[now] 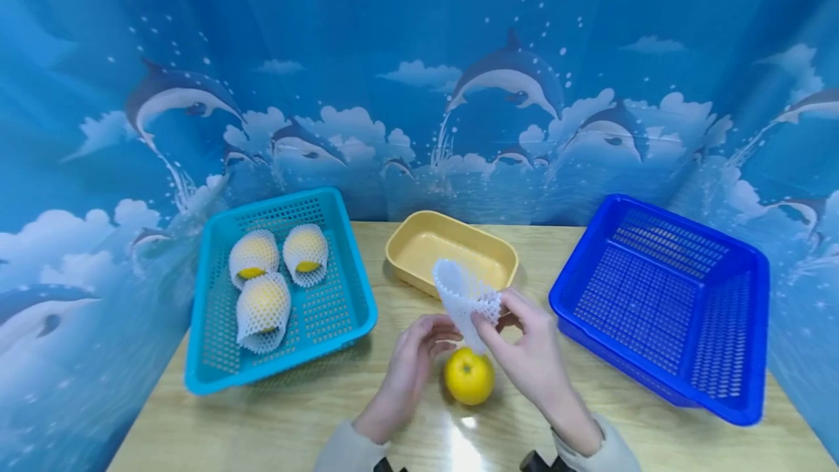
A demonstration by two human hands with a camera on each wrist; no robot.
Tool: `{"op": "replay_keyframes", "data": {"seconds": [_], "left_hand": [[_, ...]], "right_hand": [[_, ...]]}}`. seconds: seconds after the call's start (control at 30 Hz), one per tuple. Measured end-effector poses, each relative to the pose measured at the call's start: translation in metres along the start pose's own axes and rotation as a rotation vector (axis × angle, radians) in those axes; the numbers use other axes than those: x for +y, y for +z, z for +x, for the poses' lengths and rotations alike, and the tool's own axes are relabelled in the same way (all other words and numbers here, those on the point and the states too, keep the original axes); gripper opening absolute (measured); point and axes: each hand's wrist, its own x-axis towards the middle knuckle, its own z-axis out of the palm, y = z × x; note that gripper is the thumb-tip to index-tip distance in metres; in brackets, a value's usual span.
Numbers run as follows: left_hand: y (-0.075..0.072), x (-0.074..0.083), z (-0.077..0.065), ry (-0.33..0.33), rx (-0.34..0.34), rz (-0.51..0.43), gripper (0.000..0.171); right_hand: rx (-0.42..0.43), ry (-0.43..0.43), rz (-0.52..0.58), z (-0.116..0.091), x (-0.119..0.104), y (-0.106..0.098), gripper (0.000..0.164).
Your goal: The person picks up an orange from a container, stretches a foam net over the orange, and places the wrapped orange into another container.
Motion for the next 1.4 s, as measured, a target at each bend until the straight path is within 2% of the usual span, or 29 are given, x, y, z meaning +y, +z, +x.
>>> {"op": "replay_keyframes", "data": {"seconds": [0.07, 0.13, 0.2, 0.27, 0.4, 0.5, 0.6, 0.67, 0.77, 0.87, 0.93, 1.0, 1.1, 1.2, 1.3, 1.4], "left_hand": [[0.004, 0.007, -0.001, -0.082, -0.006, -0.190, 0.034], [0.008, 0.014, -0.003, -0.169, 0.000, -0.329, 0.032], [0.010, 0.017, -0.004, -0.238, 0.012, -0.427, 0.037], [0.012, 0.020, -0.006, -0.279, 0.017, -0.494, 0.046], [0.015, 0.022, -0.011, -0.305, 0.002, -0.567, 0.053], [0.017, 0.023, -0.014, -0.300, -0.007, -0.629, 0.046], [0.019, 0.024, -0.018, -0.299, 0.001, -0.694, 0.039], [0.020, 0.024, -0.020, -0.295, -0.006, -0.707, 0.033], [0.021, 0.026, -0.022, -0.292, -0.042, -0.704, 0.029], [0.021, 0.028, -0.023, -0.271, -0.104, -0.690, 0.031], [0.019, 0.030, -0.024, -0.265, -0.150, -0.696, 0.031], [0.019, 0.033, -0.025, -0.256, -0.196, -0.684, 0.023], [0.018, 0.036, -0.029, -0.272, -0.225, -0.634, 0.019], [0.018, 0.039, -0.032, -0.302, -0.275, -0.610, 0.024], [0.019, 0.039, -0.032, -0.300, -0.394, -0.641, 0.035], [0.020, 0.038, -0.032, -0.261, -0.504, -0.686, 0.038]], "right_hand": [[-0.005, -0.039, 0.007, -0.005, -0.002, 0.002, 0.026], [-0.009, -0.061, 0.016, -0.009, -0.005, 0.003, 0.029], [-0.016, -0.074, 0.021, -0.013, -0.008, 0.004, 0.032], [-0.021, -0.079, 0.024, -0.017, -0.011, 0.004, 0.032], [-0.032, -0.075, 0.045, -0.023, -0.015, 0.005, 0.029], [-0.033, -0.080, 0.073, -0.028, -0.015, 0.006, 0.029], [-0.068, -0.055, 0.133, -0.031, -0.015, 0.007, 0.030], [-0.126, -0.011, 0.204, -0.033, -0.014, 0.006, 0.032], [-0.261, 0.050, 0.331, -0.035, -0.012, 0.003, 0.040], [-0.388, 0.002, 0.504, -0.032, -0.006, -0.002, 0.052], [-0.438, -0.002, 0.634, -0.031, -0.003, -0.005, 0.048], [-0.426, 0.040, 0.741, -0.031, 0.000, -0.008, 0.035], [-0.339, 0.227, 0.817, -0.032, 0.000, -0.012, 0.023], [-0.278, 0.397, 0.827, -0.032, 0.000, -0.014, 0.019], [-0.329, 0.496, 0.866, -0.033, 0.002, -0.015, 0.021], [-0.464, 0.532, 0.997, -0.035, 0.008, -0.015, 0.030]]}}
